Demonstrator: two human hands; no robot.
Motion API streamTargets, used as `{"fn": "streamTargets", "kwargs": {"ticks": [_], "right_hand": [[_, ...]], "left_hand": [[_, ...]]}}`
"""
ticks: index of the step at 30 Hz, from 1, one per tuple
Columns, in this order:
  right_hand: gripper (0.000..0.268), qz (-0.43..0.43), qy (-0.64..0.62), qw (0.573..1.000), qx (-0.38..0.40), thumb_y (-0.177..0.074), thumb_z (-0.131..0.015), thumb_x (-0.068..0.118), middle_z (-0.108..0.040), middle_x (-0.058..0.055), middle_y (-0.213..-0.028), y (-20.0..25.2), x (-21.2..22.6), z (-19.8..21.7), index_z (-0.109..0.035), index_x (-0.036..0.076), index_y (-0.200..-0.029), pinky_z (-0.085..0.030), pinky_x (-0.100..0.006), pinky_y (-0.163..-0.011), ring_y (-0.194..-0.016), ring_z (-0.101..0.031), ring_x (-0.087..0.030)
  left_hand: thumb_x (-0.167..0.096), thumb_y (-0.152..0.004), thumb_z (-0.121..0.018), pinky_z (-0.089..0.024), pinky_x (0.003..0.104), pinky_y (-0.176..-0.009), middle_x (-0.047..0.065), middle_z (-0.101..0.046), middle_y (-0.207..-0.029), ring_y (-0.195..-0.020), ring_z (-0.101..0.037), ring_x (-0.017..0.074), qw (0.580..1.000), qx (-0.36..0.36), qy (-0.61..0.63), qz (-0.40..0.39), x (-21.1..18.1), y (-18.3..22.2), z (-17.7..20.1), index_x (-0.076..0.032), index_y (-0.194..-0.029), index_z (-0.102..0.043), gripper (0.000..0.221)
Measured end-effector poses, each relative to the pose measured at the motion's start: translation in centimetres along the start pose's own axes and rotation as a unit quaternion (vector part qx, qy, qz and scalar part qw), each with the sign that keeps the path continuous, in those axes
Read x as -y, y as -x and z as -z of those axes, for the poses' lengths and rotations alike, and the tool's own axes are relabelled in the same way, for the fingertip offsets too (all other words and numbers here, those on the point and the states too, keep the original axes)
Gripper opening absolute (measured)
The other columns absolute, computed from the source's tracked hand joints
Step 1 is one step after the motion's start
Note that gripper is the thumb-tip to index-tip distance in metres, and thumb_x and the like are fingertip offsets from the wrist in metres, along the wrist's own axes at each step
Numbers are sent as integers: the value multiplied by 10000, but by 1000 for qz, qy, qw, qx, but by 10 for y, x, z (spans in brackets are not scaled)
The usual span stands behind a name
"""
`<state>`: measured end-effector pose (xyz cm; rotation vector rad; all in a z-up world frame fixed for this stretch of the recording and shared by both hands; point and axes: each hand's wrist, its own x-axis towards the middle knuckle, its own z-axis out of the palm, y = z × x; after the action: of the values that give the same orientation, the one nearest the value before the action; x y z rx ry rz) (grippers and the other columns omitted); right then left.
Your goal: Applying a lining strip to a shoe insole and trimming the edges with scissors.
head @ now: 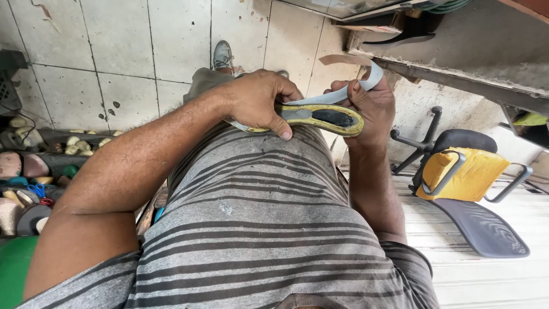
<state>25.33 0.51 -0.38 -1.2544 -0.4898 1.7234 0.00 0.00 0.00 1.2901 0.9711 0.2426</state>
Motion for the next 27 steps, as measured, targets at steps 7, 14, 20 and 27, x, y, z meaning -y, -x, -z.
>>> {"fn": "streamTargets", "kwargs": {"ticks": [7, 14, 20, 27], "right_hand": [[250, 29, 52, 995, 83, -973, -746, 9, -770, -166, -952, -19, 23, -1, -651, 7, -1204, -694, -350, -797, -902, -788, -258], [242, -18, 44, 999, 7, -970, -721, 13, -771, -221, -904, -24, 22, -14, -642, 45, -1196, -536, -268, -531, -651, -705, -216], [260, 10, 29, 999, 21, -977, -708, -25, -763, -237, -960, -1, 31, -30, -608, -3, -1216, -615, -285, -550, -730, -750, -241], [144, 50, 39, 995, 74, -1008, -676, -4, -742, -253, -1001, 7, 23, -11, -574, 49, -1095, -670, -430, -697, -854, -765, -374]], "left_hand": [[-311, -660, -944, -503, 230, -769, -84, -683, -910, -817, -611, 70, 991, 100, 92, 3, 15, -12, 11, -161, -1104, -730, 515], [-328, -681, -910, -440, 227, -906, -90, -561, -1010, -949, -562, 81, 976, 130, 158, -69, 13, -10, 11, -132, -1292, -673, 684], [-404, -637, -929, -429, 231, -798, -105, -555, -969, -865, -537, 76, 989, 102, 86, -56, 13, -9, 5, -179, -1202, -676, 659], [-463, -576, -929, -434, 269, -752, -89, -687, -1061, -881, -605, 101, 997, 79, -15, 4, -4, -2, 9, -240, -1171, -693, 677]]}}
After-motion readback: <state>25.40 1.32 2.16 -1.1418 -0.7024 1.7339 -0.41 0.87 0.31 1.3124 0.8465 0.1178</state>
